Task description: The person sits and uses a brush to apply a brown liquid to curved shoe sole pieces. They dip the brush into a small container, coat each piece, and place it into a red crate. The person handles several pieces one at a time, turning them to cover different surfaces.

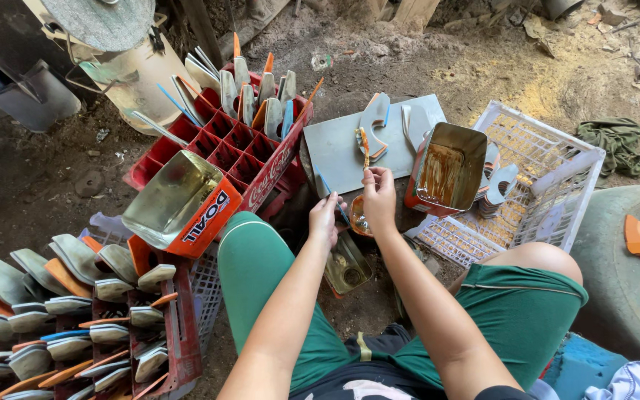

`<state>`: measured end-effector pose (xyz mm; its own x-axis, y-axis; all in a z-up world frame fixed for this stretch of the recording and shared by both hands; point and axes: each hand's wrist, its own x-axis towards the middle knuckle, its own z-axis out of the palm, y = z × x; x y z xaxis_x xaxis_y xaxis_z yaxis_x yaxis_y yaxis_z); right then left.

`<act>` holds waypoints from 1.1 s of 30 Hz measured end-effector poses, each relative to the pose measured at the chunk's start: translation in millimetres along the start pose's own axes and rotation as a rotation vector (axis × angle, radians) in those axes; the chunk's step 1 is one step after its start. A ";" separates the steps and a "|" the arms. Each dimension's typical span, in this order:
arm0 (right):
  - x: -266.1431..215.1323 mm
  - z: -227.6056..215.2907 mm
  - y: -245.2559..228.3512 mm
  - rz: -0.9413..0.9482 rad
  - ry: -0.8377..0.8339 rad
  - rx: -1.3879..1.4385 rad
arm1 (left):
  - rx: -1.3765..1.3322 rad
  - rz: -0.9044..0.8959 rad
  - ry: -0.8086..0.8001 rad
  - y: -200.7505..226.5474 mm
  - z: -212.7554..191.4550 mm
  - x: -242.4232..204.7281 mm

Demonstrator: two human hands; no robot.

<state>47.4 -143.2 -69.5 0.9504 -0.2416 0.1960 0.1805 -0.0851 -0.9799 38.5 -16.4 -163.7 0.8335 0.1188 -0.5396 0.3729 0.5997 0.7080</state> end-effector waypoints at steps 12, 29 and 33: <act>-55.4 -97.8 12.6 0.454 -0.128 0.092 | 0.551 0.876 0.088 34.7 39.6 4.7; -39.6 -79.6 -87.3 -0.195 -0.177 -0.314 | -0.116 0.004 -0.620 117.0 10.4 -117.1; -34.0 -66.8 -98.6 -0.382 -0.118 -0.444 | -0.039 -0.022 -0.626 112.7 9.1 -119.0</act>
<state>-19.7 -191.2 22.9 0.8655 -0.0072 0.5009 0.4158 -0.5473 -0.7263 -14.9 29.9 -15.6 0.9108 -0.3732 -0.1763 0.3875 0.6263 0.6764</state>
